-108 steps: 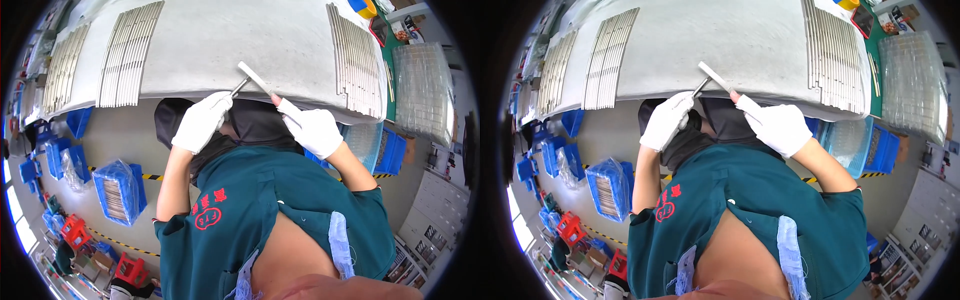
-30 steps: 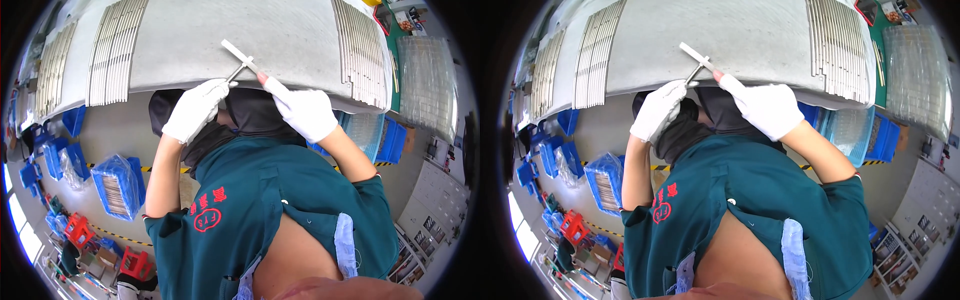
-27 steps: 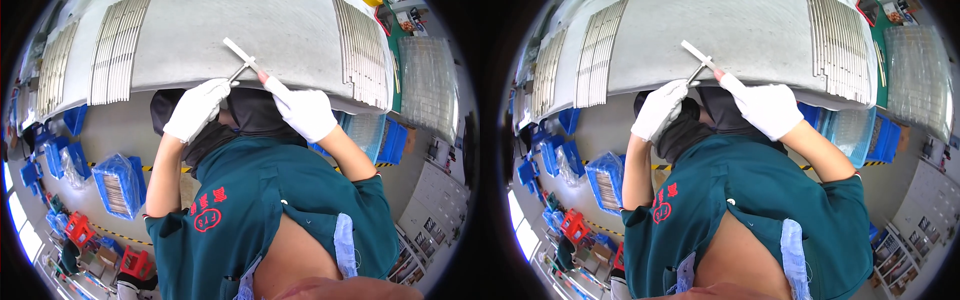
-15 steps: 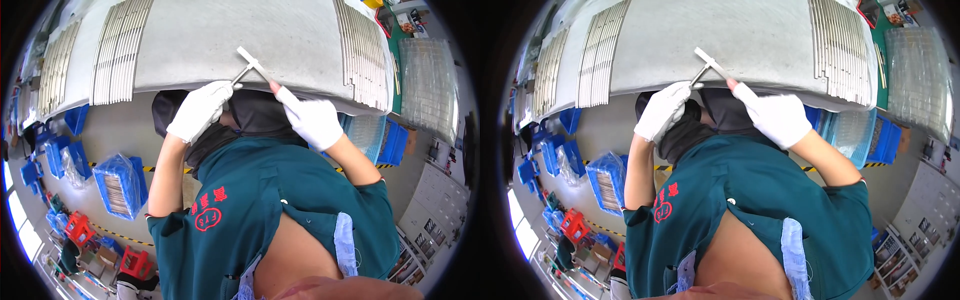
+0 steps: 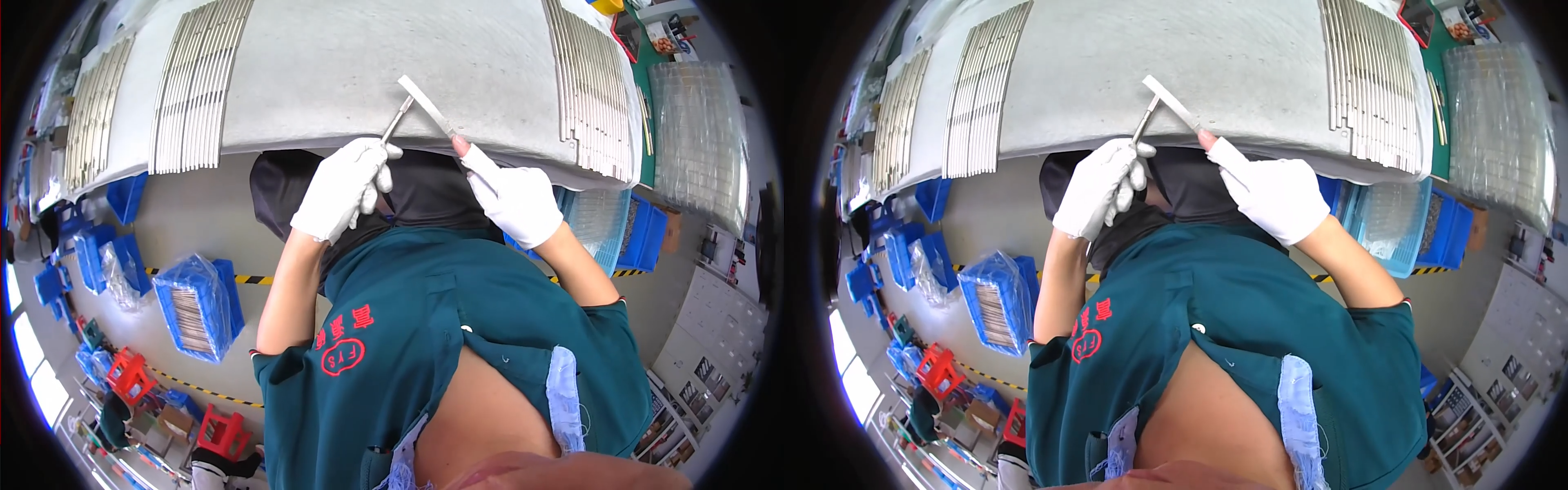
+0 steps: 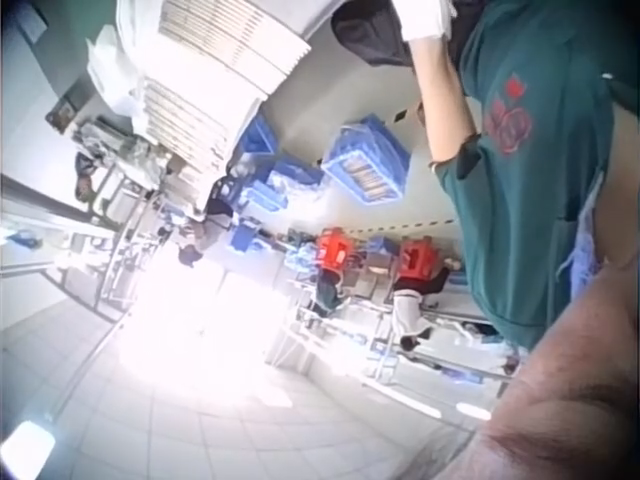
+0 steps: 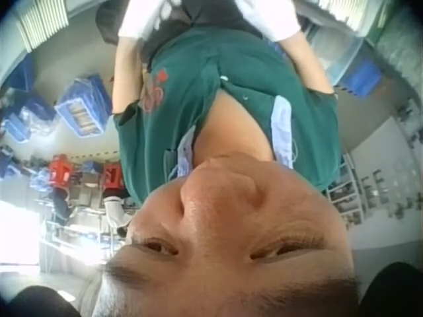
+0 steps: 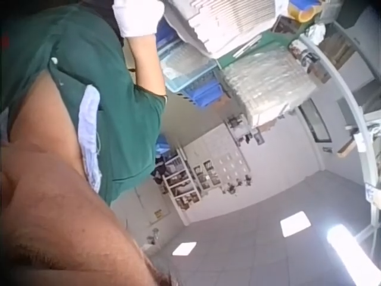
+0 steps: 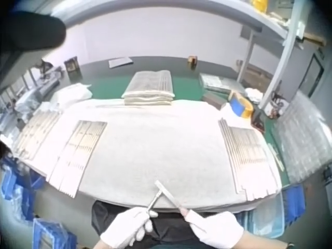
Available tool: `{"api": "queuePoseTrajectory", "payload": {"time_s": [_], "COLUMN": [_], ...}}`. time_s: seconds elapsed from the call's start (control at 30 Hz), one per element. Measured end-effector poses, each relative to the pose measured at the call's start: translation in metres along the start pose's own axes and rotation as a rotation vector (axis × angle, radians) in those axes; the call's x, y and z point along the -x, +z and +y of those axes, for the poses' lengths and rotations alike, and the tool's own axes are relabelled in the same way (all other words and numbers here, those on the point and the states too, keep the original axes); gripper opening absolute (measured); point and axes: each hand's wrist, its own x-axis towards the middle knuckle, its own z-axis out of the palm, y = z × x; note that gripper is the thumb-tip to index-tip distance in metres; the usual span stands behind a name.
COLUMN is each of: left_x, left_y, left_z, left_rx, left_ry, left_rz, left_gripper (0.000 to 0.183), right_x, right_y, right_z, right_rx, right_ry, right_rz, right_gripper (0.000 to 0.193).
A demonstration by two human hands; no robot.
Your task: Cleaning and inspecting thin metal rods using a wiping tool and a white cleaning strip on an assembly line.
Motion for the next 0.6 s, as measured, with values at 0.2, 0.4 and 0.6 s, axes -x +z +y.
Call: {"api": "queuePoseTrajectory", "payload": {"time_s": [0.2,0.4,0.6], "left_x": [0.0,0.001,-0.003], "left_y": [-0.001,-0.003,-0.003], "left_z": [0.006,0.005,0.005], "left_rx": [-0.027,0.086,0.101], "left_ry": [0.063,0.037,0.015], "left_rz": [0.01,0.001,-0.063], "left_gripper": [0.026,0.025,0.025], "right_x": [-0.013,-0.009,-0.021], "right_y": [-0.013,-0.003,-0.001], "right_z": [-0.007,-0.01,-0.006], "right_rx": [-0.024,-0.001,-0.018], "right_ry": [0.019,0.054,0.036], "right_rz": [-0.117,-0.089,0.007], "right_gripper": [0.054,0.055,0.057]}}
